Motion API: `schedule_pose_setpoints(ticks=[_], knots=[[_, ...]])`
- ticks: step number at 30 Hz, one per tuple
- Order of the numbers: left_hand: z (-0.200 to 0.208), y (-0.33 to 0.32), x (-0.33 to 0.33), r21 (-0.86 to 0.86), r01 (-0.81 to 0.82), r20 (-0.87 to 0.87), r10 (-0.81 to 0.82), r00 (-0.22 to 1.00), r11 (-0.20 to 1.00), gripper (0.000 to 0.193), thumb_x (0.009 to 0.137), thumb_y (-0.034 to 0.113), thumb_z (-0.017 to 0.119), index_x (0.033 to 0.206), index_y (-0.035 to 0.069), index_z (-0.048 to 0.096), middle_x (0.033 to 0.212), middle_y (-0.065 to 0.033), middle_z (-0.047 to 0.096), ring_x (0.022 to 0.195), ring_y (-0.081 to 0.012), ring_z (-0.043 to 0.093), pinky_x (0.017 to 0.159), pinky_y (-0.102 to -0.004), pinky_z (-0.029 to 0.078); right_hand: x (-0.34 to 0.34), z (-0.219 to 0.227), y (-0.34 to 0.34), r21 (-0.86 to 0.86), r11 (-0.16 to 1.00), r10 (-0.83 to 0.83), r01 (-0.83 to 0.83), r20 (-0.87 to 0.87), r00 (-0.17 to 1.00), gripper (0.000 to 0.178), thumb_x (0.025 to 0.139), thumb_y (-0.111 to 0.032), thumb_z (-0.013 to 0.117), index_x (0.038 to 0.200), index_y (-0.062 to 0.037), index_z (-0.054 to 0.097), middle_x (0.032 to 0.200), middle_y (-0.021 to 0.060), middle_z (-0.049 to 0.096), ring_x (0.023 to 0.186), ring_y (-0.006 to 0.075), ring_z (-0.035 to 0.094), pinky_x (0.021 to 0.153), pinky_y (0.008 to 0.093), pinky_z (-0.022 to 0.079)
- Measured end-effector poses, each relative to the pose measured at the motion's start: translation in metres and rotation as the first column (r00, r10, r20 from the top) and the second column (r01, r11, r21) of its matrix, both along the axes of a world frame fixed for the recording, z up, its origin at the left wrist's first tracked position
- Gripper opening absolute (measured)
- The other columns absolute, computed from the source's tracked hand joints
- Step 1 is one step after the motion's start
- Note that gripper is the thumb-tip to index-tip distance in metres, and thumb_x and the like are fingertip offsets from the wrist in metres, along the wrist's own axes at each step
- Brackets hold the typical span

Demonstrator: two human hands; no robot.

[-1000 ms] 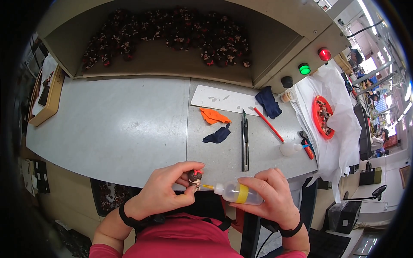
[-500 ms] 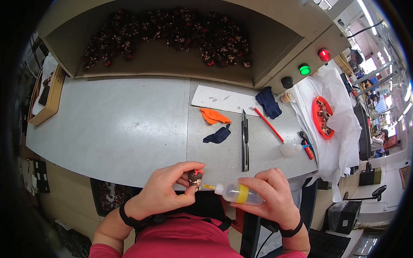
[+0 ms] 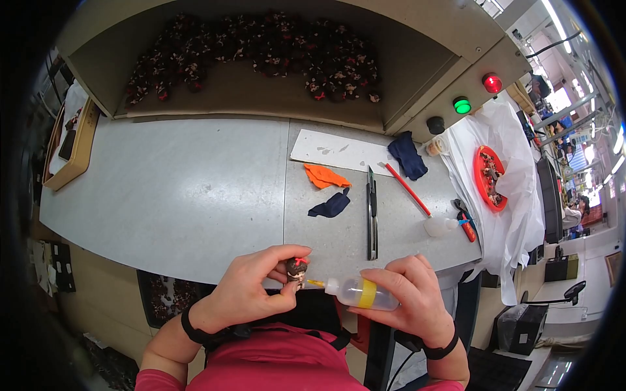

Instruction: Apply glue and assemble small figurine components at a workbench.

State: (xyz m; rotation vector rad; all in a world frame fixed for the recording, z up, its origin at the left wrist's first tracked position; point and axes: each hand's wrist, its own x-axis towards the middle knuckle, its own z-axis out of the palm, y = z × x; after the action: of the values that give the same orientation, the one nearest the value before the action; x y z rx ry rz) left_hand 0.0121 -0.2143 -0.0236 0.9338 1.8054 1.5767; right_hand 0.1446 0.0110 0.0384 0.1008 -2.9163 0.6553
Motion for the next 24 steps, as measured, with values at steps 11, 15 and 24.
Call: schedule_pose_setpoints(ticks=[11, 15, 24], knots=[[0.003, 0.007, -0.002, 0.017, 0.017, 0.003, -0.017, 1.000, 1.000, 0.048, 0.076, -0.002, 0.065, 0.123, 0.003, 0.057, 0.101, -0.0086, 0.068, 0.086, -0.0155, 0.069, 0.080, -0.0272, 0.057, 0.043, -0.026, 0.038, -0.817, 0.556, -0.459, 0.151, -0.150, 0.876, 0.050, 0.081, -0.027, 0.077, 0.121, -0.0083, 0.054, 0.102, 0.0077, 0.058, 0.088, 0.0147, 0.056, 0.078, 0.0286, 0.047], [-0.005, -0.001, 0.001, 0.010, -0.050, -0.017, 0.050, 0.999, 0.999, 0.049, 0.074, -0.003, 0.066, 0.122, 0.002, 0.057, 0.101, -0.0094, 0.069, 0.085, -0.0153, 0.069, 0.077, -0.0267, 0.057, 0.048, -0.019, 0.083, -0.884, 0.446, -0.561, 0.136, -0.158, 0.812, 0.043, 0.093, -0.009, 0.058, 0.133, -0.0045, 0.046, 0.128, 0.0095, 0.052, 0.120, 0.0184, 0.050, 0.102, 0.0327, 0.040], [0.002, 0.004, 0.010, -0.046, -0.088, 0.057, 0.090, 0.994, 0.995, 0.046, 0.074, -0.012, 0.059, 0.119, -0.003, 0.053, 0.104, -0.0142, 0.067, 0.088, -0.0176, 0.070, 0.076, -0.0257, 0.056, 0.009, -0.017, 0.185, -0.527, 0.661, -0.694, 0.533, -0.162, 0.701, 0.037, 0.088, -0.018, 0.069, 0.119, -0.0015, 0.055, 0.109, 0.0070, 0.064, 0.100, 0.0127, 0.061, 0.082, 0.0278, 0.048]])
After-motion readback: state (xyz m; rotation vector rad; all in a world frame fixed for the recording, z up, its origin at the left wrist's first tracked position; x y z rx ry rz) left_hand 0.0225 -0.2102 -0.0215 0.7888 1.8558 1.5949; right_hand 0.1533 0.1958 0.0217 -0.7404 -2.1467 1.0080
